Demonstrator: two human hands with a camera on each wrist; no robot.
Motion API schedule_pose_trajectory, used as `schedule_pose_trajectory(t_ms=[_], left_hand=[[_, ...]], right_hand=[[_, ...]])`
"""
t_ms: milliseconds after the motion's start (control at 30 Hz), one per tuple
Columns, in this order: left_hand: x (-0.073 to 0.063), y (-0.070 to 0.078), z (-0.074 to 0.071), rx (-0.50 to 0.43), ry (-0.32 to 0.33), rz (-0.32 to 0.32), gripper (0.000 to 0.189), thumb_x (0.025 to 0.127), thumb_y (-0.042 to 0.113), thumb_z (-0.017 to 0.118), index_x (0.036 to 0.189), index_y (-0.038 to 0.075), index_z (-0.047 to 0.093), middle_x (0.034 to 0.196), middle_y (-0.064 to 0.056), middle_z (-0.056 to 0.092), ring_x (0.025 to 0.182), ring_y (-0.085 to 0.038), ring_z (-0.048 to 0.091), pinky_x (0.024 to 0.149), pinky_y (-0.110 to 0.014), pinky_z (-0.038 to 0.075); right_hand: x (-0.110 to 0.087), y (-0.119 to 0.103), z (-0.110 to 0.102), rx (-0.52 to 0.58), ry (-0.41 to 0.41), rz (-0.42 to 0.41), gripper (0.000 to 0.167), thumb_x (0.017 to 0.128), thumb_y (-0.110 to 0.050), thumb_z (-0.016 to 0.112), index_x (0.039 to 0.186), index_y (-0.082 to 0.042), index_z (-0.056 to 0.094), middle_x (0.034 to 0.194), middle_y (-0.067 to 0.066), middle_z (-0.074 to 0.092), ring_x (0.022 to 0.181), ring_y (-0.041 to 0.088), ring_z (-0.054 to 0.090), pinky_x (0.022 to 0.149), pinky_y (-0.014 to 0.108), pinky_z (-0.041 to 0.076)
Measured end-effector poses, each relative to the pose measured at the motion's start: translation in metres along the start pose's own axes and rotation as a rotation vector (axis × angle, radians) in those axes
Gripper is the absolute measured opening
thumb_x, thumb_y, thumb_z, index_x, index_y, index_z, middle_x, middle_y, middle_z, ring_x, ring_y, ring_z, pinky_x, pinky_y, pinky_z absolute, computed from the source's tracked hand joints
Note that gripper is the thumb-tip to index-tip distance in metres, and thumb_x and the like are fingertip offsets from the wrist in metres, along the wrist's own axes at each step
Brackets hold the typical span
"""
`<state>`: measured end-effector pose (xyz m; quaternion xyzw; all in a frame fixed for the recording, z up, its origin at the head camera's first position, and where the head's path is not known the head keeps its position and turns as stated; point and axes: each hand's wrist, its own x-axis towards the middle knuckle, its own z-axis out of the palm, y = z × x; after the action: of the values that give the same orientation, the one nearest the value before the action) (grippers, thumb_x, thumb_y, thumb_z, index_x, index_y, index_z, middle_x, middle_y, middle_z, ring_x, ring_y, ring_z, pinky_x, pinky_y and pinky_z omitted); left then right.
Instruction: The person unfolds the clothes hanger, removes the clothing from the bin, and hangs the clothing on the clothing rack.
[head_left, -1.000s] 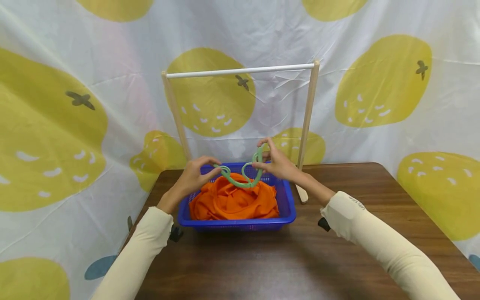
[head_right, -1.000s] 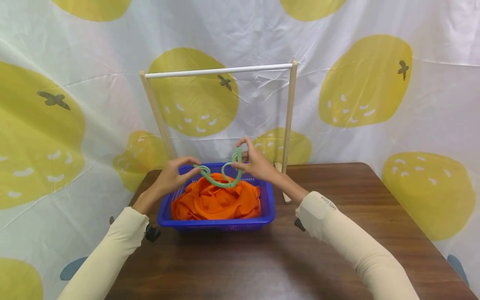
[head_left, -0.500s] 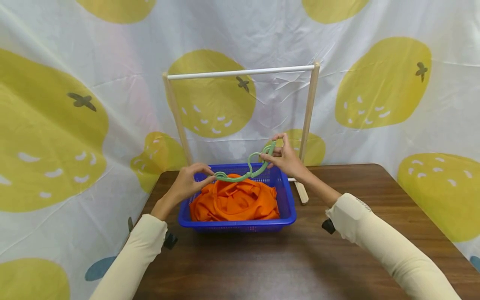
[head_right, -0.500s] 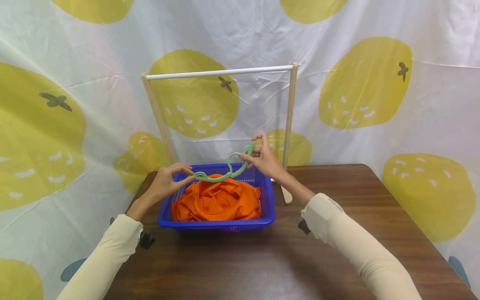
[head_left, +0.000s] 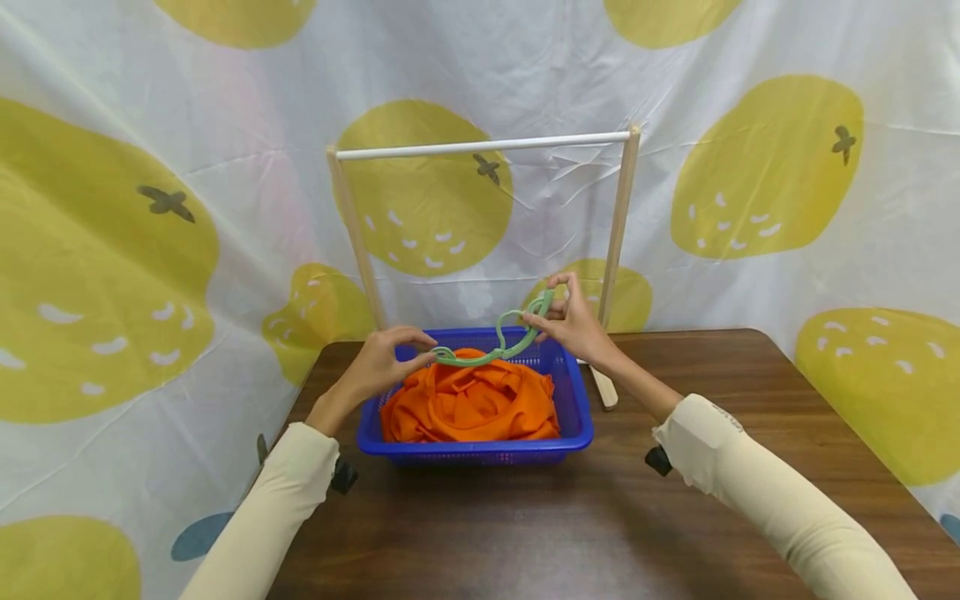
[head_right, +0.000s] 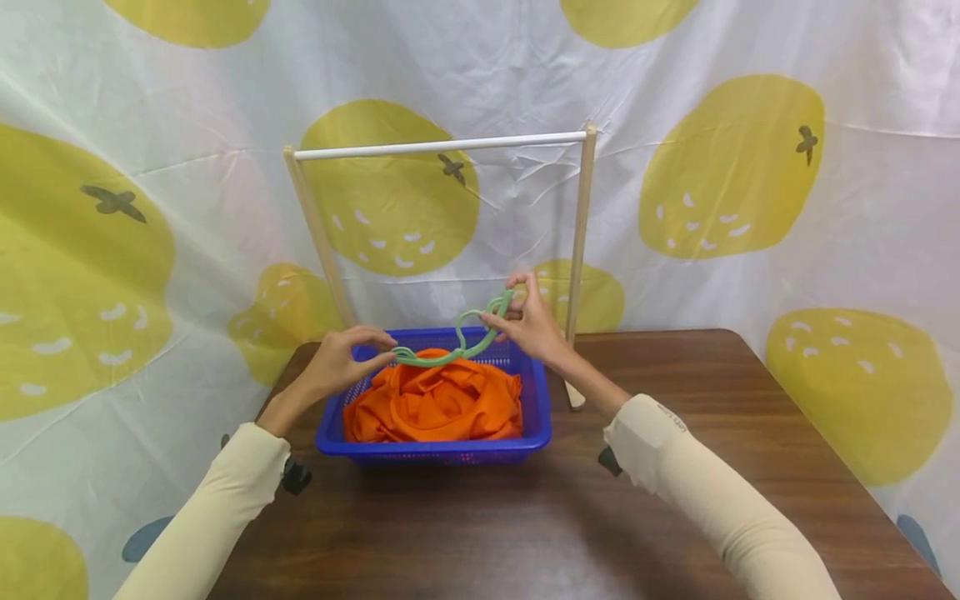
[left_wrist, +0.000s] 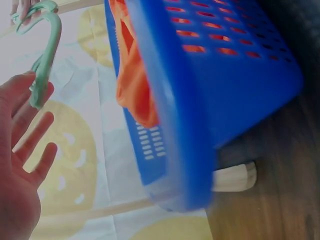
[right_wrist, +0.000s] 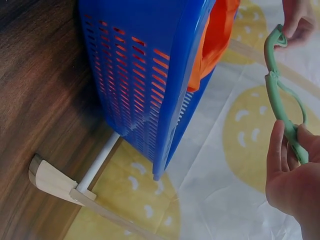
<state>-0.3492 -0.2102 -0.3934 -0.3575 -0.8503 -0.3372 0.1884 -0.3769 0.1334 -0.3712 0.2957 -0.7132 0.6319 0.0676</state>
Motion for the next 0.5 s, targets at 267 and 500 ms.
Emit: schedule_pose_trajectory(t_ms=[267,500], left_hand=[[0.015,0.011,0.006,0.016,-0.104,-0.013,0.019,0.092,0.017,0.082,0.109,0.009,0.081,0.106,-0.007,0.077,0.108,-0.028,0.068,0.100,-0.049,0.053],[0.021,0.014,0.014,0.046,-0.205,-0.050,0.019,0.095,0.020,0.079,0.109,0.008,0.082,0.107,-0.005,0.077,0.105,-0.026,0.070,0.097,-0.045,0.055]], right_hand=[[0.000,-0.004,0.008,0.013,0.031,0.009,0.050,0.094,0.011,0.068,0.121,-0.005,0.028,0.092,0.036,0.069,0.074,0.015,0.075,0.059,0.034,0.061],[-0.001,-0.007,0.009,0.016,0.029,0.006,0.050,0.095,0.011,0.068,0.121,-0.007,0.029,0.093,0.037,0.069,0.074,0.016,0.075,0.059,0.034,0.061]])
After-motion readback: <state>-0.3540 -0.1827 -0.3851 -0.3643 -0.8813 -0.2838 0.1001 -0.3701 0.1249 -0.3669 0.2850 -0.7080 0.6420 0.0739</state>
